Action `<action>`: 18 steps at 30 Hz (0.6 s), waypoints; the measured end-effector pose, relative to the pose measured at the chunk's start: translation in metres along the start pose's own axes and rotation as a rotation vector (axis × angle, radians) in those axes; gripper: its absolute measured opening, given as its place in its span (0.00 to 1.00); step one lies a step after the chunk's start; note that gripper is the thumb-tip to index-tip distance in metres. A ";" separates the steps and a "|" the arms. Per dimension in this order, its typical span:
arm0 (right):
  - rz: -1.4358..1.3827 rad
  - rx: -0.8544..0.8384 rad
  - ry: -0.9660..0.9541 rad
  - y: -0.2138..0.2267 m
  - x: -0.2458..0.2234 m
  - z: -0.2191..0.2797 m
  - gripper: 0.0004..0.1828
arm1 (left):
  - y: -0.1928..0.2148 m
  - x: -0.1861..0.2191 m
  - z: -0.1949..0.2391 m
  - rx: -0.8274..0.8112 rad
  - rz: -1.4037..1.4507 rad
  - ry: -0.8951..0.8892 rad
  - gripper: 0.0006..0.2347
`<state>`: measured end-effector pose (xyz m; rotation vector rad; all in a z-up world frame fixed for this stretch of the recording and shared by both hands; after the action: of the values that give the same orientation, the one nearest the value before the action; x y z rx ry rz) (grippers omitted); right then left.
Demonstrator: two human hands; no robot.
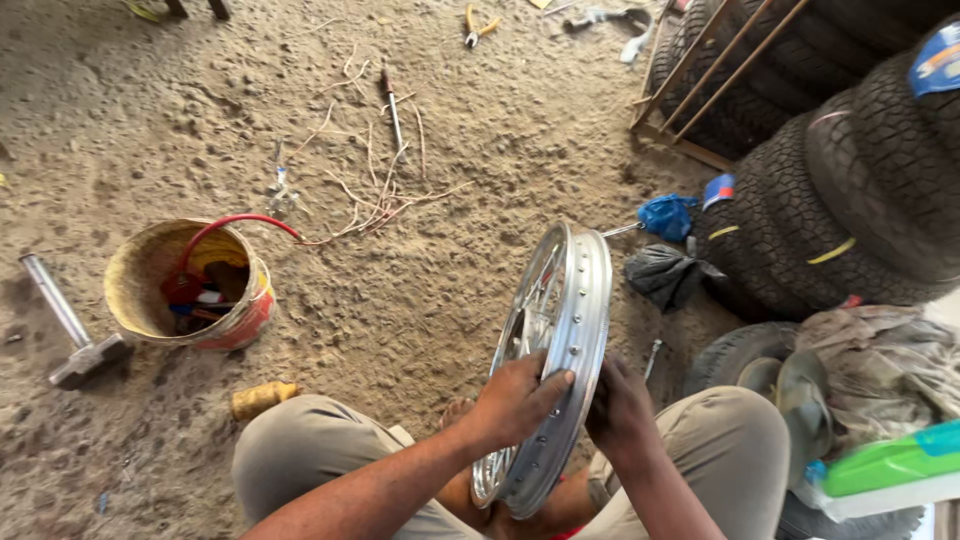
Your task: The person sits on the ground and scrubs the outer edge of a silver wheel rim with a small abrasive tool. They rotate the rim by hand to reach different sections and continue scrubbing the same area repeatedly.
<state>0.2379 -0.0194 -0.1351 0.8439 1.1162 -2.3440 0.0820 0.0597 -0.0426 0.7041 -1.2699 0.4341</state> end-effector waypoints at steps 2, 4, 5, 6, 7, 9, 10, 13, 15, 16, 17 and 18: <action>0.037 0.109 -0.028 -0.007 -0.007 -0.016 0.10 | 0.008 0.015 0.002 0.102 0.007 -0.182 0.19; -0.022 0.055 -0.009 -0.017 -0.003 -0.024 0.11 | 0.013 0.014 0.004 0.107 0.000 -0.185 0.18; -0.034 -0.032 0.040 -0.021 0.002 -0.023 0.09 | 0.016 0.013 0.005 0.106 -0.003 -0.182 0.17; -0.039 -0.115 0.093 -0.017 0.002 -0.014 0.09 | 0.016 0.011 0.006 0.092 -0.003 -0.163 0.17; -0.044 -0.197 0.148 -0.010 0.005 0.000 0.11 | 0.017 0.009 0.007 0.078 -0.003 -0.143 0.17; -0.049 -0.193 0.141 0.015 0.030 0.025 0.14 | 0.018 0.006 0.004 0.049 0.007 -0.119 0.15; -0.044 -0.100 0.072 0.031 0.057 0.039 0.13 | 0.015 0.004 0.005 0.034 0.019 -0.109 0.15; -0.127 0.129 0.030 0.060 0.090 0.057 0.17 | 0.009 0.002 0.003 0.065 0.023 -0.127 0.14; -0.128 0.163 0.065 0.049 0.085 0.057 0.18 | 0.007 -0.002 -0.004 0.074 0.063 -0.096 0.14; -0.081 0.141 0.080 0.038 0.075 0.058 0.18 | 0.004 -0.008 -0.010 0.053 0.114 -0.040 0.14; -0.033 0.120 0.096 0.025 0.064 0.058 0.18 | 0.002 -0.016 -0.016 0.033 0.165 0.015 0.15; 0.071 0.047 0.134 0.006 0.050 0.061 0.17 | 0.005 -0.025 -0.021 0.057 0.165 0.085 0.16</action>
<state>0.1841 -0.0767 -0.1421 1.0533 1.0686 -2.2926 0.0870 0.0795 -0.0686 0.6244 -1.2436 0.6305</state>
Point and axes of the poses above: each hand's wrist, its own z-axis away from the middle knuckle, its own y-axis out of the back of the hand, x = y × z, the point moved 9 cm from there along -z, towards the middle knuckle, and after that the axes turned 6 degrees about -z, right-handed, at the moved point
